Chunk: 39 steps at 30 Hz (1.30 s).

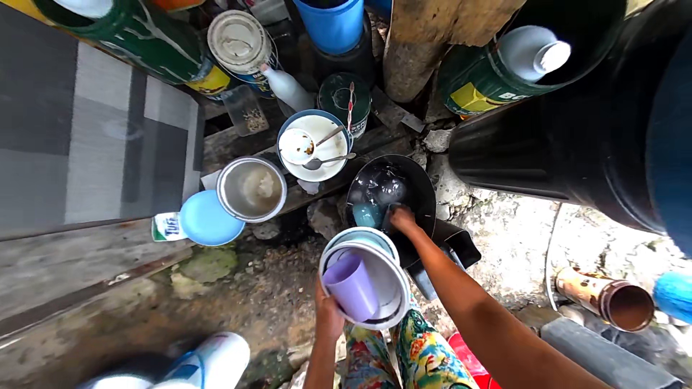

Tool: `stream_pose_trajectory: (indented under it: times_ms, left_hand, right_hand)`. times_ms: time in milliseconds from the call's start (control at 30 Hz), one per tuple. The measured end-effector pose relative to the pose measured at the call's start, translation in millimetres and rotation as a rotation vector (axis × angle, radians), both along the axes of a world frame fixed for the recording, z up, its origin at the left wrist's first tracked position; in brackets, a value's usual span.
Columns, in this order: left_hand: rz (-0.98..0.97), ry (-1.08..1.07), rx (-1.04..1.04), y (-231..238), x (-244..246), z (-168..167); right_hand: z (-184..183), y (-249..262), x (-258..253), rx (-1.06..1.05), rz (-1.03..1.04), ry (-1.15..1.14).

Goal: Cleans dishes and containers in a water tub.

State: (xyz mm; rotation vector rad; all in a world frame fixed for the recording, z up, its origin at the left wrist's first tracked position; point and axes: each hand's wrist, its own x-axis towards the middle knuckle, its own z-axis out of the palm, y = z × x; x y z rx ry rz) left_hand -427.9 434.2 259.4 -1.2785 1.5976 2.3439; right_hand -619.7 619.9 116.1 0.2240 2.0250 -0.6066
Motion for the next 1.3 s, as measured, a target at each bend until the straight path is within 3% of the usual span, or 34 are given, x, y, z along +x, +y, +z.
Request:
stream_pose_trajectory:
  times_ms: [100, 167, 200, 300, 500, 600, 700, 833, 933, 1033, 1133, 1233, 1300]
  left_hand:
    - [-0.146, -0.004, 0.000, 21.4, -21.4, -7.8]
    - [-0.159, -0.012, 0.029, 40.1, -37.5, -18.7]
    - [-0.142, -0.019, 0.049, 49.7, -45.7, -27.1]
    - [-0.035, -0.076, 0.125, 75.0, -68.5, -51.6]
    - [0.168, -0.217, 0.090, 92.6, -88.7, -114.8]
    - [0.209, -0.340, 0.029, 95.7, -94.8, -131.1]
    - [0.176, -0.410, -0.016, 98.3, -99.1, -137.4]
    - [0.056, -0.370, -0.084, 98.9, -99.7, -137.6]
    - [-0.038, -0.351, -0.071, 102.3, -99.4, -125.2]
    - [-0.219, -0.233, -0.115, 96.7, -80.9, -89.8]
    - [-0.279, -0.001, -0.383, 82.1, -46.6, -53.1]
    - [-0.206, 0.026, -0.645, 53.1, -25.5, -48.6]
    - [-0.217, -0.094, -0.665, 34.7, -20.7, -58.5]
  right_hand:
    - [46.8, 25.8, 5.5, -0.518, -0.520, 0.083]
    - [86.2, 50.4, 14.6, -0.844, -0.583, 0.057]
    - [100.7, 60.8, 17.3, -0.910, -0.545, 0.074]
    - [108.7, 69.9, 12.9, -0.792, -0.440, 0.162]
    - [42.5, 35.7, -34.0, -0.467, -0.344, 0.140]
    - [6.1, 11.1, -39.6, -0.213, -0.171, 0.181]
    - [-4.3, -1.1, -35.2, -0.089, -0.092, 0.189]
    - [1.7, 2.4, -11.7, -0.139, 0.018, 0.428]
    - [34.3, 12.4, 21.0, -0.166, 0.137, 0.523]
    - [68.4, 27.8, 55.9, -0.232, 0.293, 0.336]
    - [82.1, 42.0, 78.6, -0.265, 0.592, 0.067]
    - [76.4, 45.5, 85.5, -0.154, 0.901, -0.043]
    - [68.2, 45.2, 87.3, -0.104, 0.998, 0.001]
